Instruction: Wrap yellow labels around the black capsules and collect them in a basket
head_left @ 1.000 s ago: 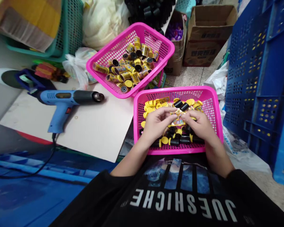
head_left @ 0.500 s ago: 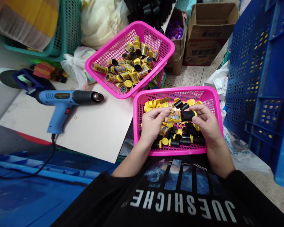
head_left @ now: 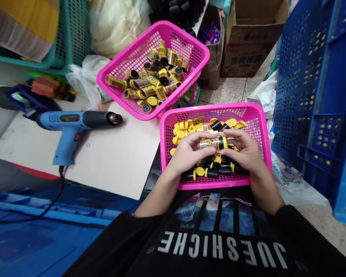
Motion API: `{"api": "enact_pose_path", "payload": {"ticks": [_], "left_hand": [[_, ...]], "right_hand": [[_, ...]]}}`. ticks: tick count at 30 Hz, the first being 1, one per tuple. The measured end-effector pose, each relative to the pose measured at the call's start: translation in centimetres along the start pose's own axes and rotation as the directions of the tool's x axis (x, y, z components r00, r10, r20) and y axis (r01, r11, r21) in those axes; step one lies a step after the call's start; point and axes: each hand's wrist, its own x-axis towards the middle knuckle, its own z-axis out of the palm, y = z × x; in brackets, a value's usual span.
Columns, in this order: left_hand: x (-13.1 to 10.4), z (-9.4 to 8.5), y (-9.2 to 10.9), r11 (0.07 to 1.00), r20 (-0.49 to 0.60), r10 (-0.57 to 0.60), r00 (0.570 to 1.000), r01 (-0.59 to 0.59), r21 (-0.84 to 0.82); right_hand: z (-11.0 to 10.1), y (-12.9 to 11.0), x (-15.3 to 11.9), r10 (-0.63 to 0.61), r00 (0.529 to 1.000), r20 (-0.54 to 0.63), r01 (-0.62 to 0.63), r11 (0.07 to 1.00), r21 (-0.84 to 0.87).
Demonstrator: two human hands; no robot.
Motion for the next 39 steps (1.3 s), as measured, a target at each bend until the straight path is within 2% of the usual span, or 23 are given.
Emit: {"api": "enact_pose_path", "payload": {"ticks": [3,6,9,12,18,22,25,27,29,31,32,34,35,37,39], "left_hand": [[-0.1,0.3,-0.1,0.998,0.017,0.064,0.998,-0.064,0.028],[-0.2,0.7,-0.2,0.99,0.049,0.136,0.989,-0.137,0.018],[-0.3,0.8,-0.3,0.981,0.098,0.193,0.976,-0.193,-0.002],[-0.3,0.8,-0.5,0.978,0.11,0.202,0.973,-0.206,0.024],[-0.5,1.3,-0.6,0.989,0.067,0.118,0.991,-0.124,0.083],[-0.6,1.6,-0.5,0.992,0.072,0.063,0.995,-0.07,0.101],[-0.8,1.7,-0.7,0.999,0.097,-0.049,0.994,0.047,0.029],[-0.7,1.8,-0.8,0.994,0.112,-0.106,0.988,0.108,-0.009],[-0.5,2.1,-0.7,0.994,0.099,-0.107,0.989,0.108,0.005],[-0.1,2.3,-0.5,0.998,0.074,-0.063,0.995,0.061,0.027],[0.2,2.4,-0.3,0.998,0.083,-0.049,0.995,0.046,0.031],[0.7,2.2,0.0,0.998,0.126,-0.043,0.991,0.037,0.046],[0.9,1.9,0.1,0.997,0.141,-0.046,0.989,0.036,0.072],[1.2,1.2,0.3,0.988,0.125,-0.037,0.991,0.017,0.156],[1.3,0.3,0.7,0.976,0.061,-0.018,0.998,0.005,0.217]], "right_hand": [[0.2,-0.1,0.0,-0.003,0.999,0.043,0.002,1.0,0.028],[0.9,-0.3,0.1,0.124,0.991,0.052,-0.131,0.98,0.148],[1.8,-0.1,0.0,0.244,0.959,0.146,-0.278,0.911,0.306],[2.3,0.3,-0.2,0.247,0.959,0.136,-0.279,0.899,0.337],[2.0,0.8,-0.3,0.174,0.985,0.015,-0.174,0.969,0.177],[1.9,1.2,-0.1,0.187,0.982,0.016,-0.186,0.96,0.21],[1.5,1.3,-0.2,0.236,0.971,0.031,-0.236,0.941,0.244],[1.1,1.0,-0.3,0.221,0.975,-0.002,-0.215,0.948,0.234],[0.7,0.4,-0.5,0.15,0.986,-0.074,-0.141,0.984,0.109],[0.2,-0.6,-0.7,0.032,0.995,-0.095,-0.047,0.987,-0.156],[-0.1,-1.1,-0.7,-0.027,0.997,-0.073,0.004,0.953,-0.303],[-1.0,-1.9,-0.6,-0.121,0.992,-0.036,0.082,0.832,-0.548],[-1.5,-2.2,-0.5,-0.144,0.988,-0.047,0.08,0.76,-0.646],[-2.4,-2.5,-0.2,-0.145,0.981,-0.125,-0.011,0.611,-0.791],[-2.7,-2.2,-0.1,-0.043,0.989,-0.144,-0.106,0.477,-0.872]]}}
